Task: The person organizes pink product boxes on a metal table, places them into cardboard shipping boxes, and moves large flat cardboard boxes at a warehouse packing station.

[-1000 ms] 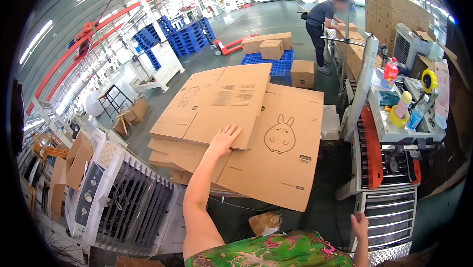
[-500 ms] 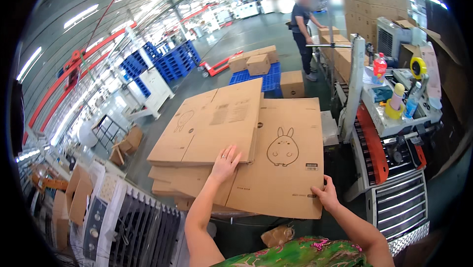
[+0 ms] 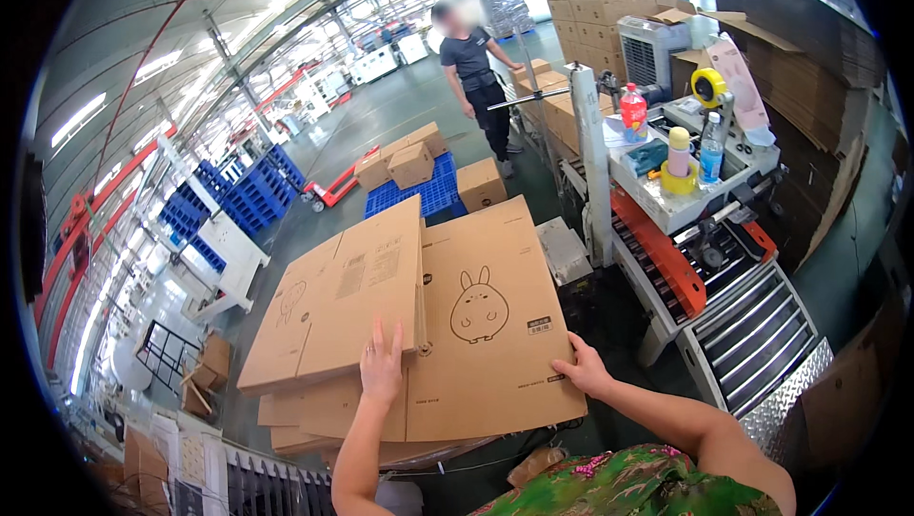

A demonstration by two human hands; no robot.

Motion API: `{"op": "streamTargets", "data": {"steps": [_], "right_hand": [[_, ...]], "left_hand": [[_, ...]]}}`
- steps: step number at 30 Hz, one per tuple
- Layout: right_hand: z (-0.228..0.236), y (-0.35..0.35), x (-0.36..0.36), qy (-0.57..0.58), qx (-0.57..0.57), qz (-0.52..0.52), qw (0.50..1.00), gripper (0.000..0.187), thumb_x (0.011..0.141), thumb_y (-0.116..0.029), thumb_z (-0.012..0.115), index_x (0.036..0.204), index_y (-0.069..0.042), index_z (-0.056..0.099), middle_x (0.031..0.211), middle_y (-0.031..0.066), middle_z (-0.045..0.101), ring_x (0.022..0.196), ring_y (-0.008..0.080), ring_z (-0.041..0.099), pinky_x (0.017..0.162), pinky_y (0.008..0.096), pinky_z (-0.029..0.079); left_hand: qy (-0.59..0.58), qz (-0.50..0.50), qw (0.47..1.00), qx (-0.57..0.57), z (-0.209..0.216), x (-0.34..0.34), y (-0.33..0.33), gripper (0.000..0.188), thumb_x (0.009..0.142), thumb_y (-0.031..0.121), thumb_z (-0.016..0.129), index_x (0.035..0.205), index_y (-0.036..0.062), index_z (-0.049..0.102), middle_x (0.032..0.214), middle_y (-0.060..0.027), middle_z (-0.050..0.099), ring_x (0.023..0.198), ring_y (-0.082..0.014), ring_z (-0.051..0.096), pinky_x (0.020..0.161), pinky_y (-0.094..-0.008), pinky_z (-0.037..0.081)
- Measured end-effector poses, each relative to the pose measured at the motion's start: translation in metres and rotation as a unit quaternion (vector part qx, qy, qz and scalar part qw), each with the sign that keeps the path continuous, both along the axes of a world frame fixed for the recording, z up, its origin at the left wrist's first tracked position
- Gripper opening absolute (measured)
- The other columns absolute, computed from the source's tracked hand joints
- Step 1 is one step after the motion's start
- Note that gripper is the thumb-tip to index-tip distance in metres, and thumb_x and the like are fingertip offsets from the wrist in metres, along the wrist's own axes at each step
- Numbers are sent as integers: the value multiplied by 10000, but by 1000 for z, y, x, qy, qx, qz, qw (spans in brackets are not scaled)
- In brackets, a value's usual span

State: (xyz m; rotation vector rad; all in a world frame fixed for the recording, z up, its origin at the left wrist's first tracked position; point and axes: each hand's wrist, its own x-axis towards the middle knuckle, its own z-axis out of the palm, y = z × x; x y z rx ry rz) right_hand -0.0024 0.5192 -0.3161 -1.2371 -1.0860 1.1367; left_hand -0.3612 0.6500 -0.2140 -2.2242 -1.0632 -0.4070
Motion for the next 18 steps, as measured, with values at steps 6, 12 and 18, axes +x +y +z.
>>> {"op": "streamTargets", "data": {"steps": [6, 12, 18], "right_hand": [[-13, 1, 1, -98, 47, -8, 994, 610, 843, -80, 653, 1349, 15, 325, 1105, 136, 598, 935, 181, 626, 800, 313, 522], [-18, -3, 0, -84, 0, -9, 996, 635, 806, -135, 690, 1320, 34, 356, 1145, 194, 594, 1057, 258, 596, 886, 354, 482], [-26, -6, -4, -63, 22, -18, 998, 645, 796, -153, 700, 1313, 28, 360, 1147, 210, 591, 1071, 290, 590, 898, 369, 475]], "left_hand": [[83, 0, 991, -109, -24, -3, -1, 686, 768, 52, 582, 1409, 143, 355, 1418, -194, 308, 1287, -370, 333, 1036, -470, 349], [165, -73, 972, -149, 16, 27, 0, 695, 752, 112, 628, 1388, 260, 392, 1432, -151, 312, 1333, -392, 276, 1025, -618, 288], [106, -48, 975, -189, -10, 46, 6, 551, 754, 97, 632, 1267, 254, 505, 1470, -159, 244, 1337, -454, 231, 989, -669, 291]]}}
